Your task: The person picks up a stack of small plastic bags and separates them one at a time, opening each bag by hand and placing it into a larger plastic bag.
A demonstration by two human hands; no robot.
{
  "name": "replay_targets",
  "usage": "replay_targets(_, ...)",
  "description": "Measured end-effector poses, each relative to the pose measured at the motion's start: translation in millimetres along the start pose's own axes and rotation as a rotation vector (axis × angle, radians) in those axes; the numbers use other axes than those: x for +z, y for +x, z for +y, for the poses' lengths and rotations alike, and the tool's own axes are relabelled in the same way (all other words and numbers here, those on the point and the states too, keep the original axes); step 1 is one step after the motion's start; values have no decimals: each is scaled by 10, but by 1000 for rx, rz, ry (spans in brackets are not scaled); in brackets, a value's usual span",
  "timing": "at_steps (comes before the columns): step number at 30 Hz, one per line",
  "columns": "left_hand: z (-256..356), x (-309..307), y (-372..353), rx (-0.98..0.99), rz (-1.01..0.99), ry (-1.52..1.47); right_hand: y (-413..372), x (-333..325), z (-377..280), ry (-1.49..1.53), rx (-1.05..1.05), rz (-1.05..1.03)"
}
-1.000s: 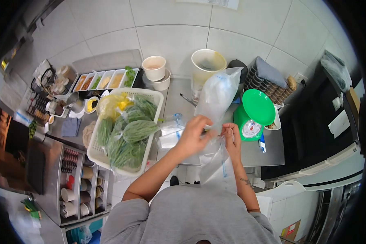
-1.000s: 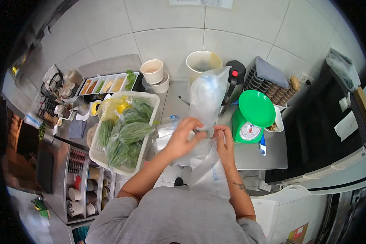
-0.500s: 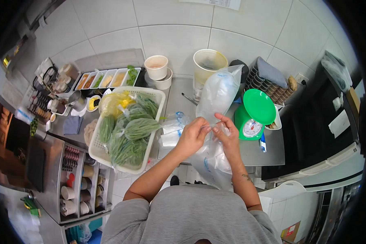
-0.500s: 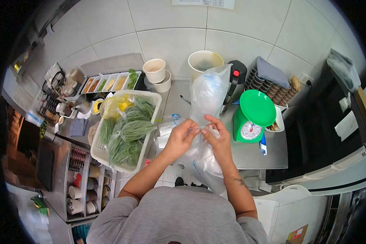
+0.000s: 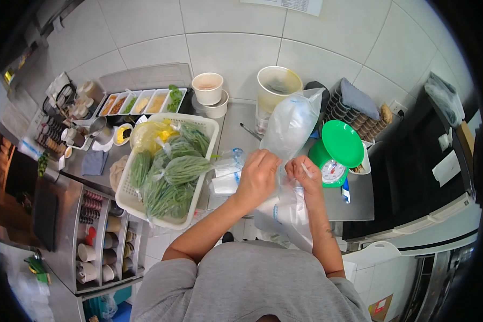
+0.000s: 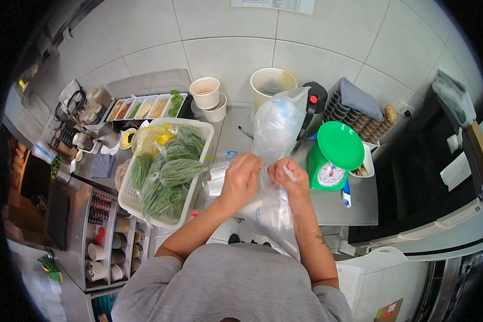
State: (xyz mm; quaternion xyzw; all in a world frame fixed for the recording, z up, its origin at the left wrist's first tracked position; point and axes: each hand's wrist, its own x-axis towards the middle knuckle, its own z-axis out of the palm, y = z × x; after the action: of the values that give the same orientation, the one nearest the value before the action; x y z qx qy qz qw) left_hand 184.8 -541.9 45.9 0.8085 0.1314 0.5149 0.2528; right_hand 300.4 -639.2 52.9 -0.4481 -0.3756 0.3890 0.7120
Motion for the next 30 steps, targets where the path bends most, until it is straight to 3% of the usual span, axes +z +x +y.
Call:
replay_targets(3,44,-72,142,70,-58,-95,52,33,-12,-142,-67,77)
replay_targets(5,20,-68,115,-27,-174,-188,59,159,-163,-272,-117,156)
replay_targets(8,29,-70,73,-97,-241,-268,11,55,-106,-191,-124,263)
replay_targets(11,81,-124,84,-130,-259,-225,12,119,-187,-236,-224,250)
replay_targets(14,71,-100,76,-56,-193,-125,-32,136,-167,-130,38,114)
replay_targets(17,82,-44,54,-11,-172,-11,-7,0,-46,-101,62,132)
replay_targets(21,76,-15,6,-44,-89,1,24,6,-1,-96,-42,102)
replay_targets(24,72,-55,91,-74,-40,-140,10,-141,30,-116,27,12)
replay_targets(27,19,-202,229,-566,-69,-941,43,-514,144,-191,37,39)
replay_targets(28,25,-275,316,-532,-128,-981,26,-638,88,-144,-18,13)
replay_targets(30,97,-420,542,-467,-243,-1059,97,-751,62,23,-162,202)
